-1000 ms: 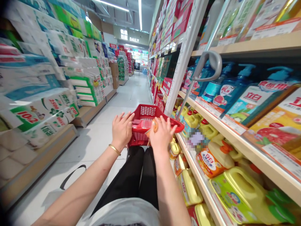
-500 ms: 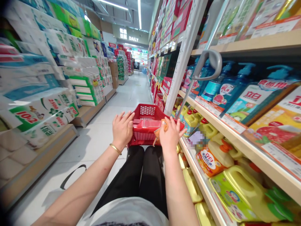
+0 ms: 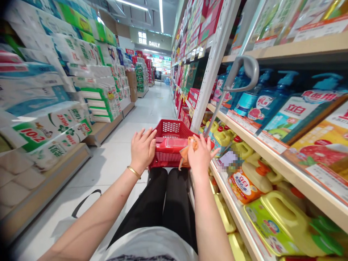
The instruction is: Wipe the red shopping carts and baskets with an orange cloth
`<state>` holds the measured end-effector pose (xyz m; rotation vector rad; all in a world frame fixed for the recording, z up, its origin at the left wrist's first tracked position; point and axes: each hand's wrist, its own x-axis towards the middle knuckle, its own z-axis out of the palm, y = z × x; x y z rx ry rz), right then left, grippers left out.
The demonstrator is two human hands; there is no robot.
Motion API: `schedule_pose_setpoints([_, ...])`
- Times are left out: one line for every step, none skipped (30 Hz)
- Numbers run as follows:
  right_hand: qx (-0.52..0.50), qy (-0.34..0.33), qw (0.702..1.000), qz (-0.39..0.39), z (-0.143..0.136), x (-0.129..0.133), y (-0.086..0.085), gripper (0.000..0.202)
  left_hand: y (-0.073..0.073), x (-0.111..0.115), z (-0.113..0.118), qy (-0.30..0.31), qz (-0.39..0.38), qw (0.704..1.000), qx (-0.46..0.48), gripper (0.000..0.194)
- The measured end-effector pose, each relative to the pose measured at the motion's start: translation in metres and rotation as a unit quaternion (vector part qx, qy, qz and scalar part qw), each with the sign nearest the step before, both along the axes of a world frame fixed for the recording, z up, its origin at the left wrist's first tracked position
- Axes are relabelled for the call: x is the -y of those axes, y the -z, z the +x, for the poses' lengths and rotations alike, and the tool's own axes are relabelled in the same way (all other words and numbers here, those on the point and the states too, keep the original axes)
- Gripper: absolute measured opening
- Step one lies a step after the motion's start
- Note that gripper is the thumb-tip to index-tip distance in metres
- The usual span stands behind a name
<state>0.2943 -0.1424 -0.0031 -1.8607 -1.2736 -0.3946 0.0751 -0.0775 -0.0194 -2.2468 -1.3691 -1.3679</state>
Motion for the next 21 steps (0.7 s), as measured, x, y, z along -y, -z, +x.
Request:
schedule_pose_setpoints([-0.003,0.003,1.0,0.003,0.001,-0.001,0.001,0.039,0.0,0.0,0.001,-0.004,0.0,1.0,0.006,0.047])
schedule_pose_setpoints([0.005,-0.009,1.0,0.006,-0.005,-0.002,0.001,0.038,0.0,-0.001,0.001,-0.007,0.0,1.0,0.01,0.046])
schedule_pose_setpoints([0.022,-0.033,0.999,0.008,-0.015,-0.003,0.002,0.038,0.0,-0.002,0.001,-0.008,-0.001,1.0,0.012,0.046])
schedule_pose_setpoints([0.044,-0.064,0.997,0.008,-0.029,-0.005,0.002,0.037,0.001,-0.003,0.001,-0.008,-0.002,1.0,0.012,0.045])
schedule_pose_setpoints([0.068,-0.097,0.993,0.007,-0.045,-0.006,0.002,0.037,0.001,-0.003,0.0,-0.007,-0.004,1.0,0.01,0.045])
schedule_pose_setpoints([0.089,-0.126,0.988,0.004,-0.061,-0.008,0.001,0.038,0.001,-0.004,-0.002,-0.006,-0.005,1.0,0.007,0.046])
schedule_pose_setpoints([0.106,-0.149,0.983,0.001,-0.074,-0.009,-0.001,0.039,0.001,-0.004,-0.003,-0.006,-0.006,1.0,0.002,0.046])
schedule_pose_setpoints([0.118,-0.165,0.979,-0.004,-0.083,-0.009,-0.002,0.039,0.001,-0.004,-0.004,-0.005,-0.008,1.0,-0.003,0.046])
schedule_pose_setpoints([0.125,-0.173,0.977,-0.009,-0.086,-0.009,-0.003,0.04,0.0,-0.004,-0.005,-0.005,-0.009,1.0,-0.009,0.046])
schedule_pose_setpoints([0.125,-0.172,0.977,-0.012,-0.084,-0.007,-0.004,0.041,0.0,-0.004,-0.005,-0.005,-0.011,1.0,-0.015,0.047])
schedule_pose_setpoints([0.121,-0.163,0.979,-0.014,-0.077,-0.005,-0.004,0.042,-0.001,-0.003,-0.005,-0.004,-0.012,1.0,-0.02,0.047])
schedule_pose_setpoints([0.111,-0.146,0.983,-0.016,-0.065,-0.002,-0.004,0.042,-0.001,-0.002,-0.004,-0.003,-0.013,1.0,-0.024,0.047])
schedule_pose_setpoints([0.095,-0.12,0.988,-0.016,-0.05,0.001,-0.003,0.042,-0.002,-0.001,-0.003,-0.002,-0.014,1.0,-0.026,0.047])
schedule_pose_setpoints([0.075,-0.087,0.993,-0.015,-0.034,0.003,-0.002,0.042,-0.003,0.0,-0.002,0.0,-0.015,1.0,-0.027,0.046])
schedule_pose_setpoints([0.054,-0.051,0.997,-0.014,-0.019,0.005,-0.001,0.043,-0.004,0.001,-0.001,0.002,-0.015,1.0,-0.026,0.046])
schedule_pose_setpoints([0.034,-0.017,0.999,-0.013,-0.007,0.005,0.0,0.043,-0.004,0.001,0.0,0.003,-0.014,1.0,-0.024,0.046])
schedule_pose_setpoints([0.02,0.007,1.0,-0.012,0.001,0.005,0.001,0.044,-0.005,0.002,0.001,0.003,-0.013,1.0,-0.021,0.045])
schedule_pose_setpoints([0.016,0.017,1.0,-0.011,0.004,0.003,0.001,0.044,-0.005,0.001,0.001,0.0,-0.012,1.0,-0.018,0.044])
schedule_pose_setpoints([0.022,0.011,1.0,-0.01,0.0,0.001,0.002,0.044,-0.005,0.001,0.001,-0.003,-0.011,1.0,-0.016,0.044])
schedule_pose_setpoints([0.035,-0.008,0.999,-0.008,-0.009,-0.002,0.002,0.043,-0.005,0.001,0.001,-0.007,-0.012,1.0,-0.016,0.044])
schedule_pose_setpoints([0.053,-0.036,0.998,-0.006,-0.022,-0.004,0.001,0.042,-0.004,0.0,0.0,-0.011,-0.012,1.0,-0.016,0.044])
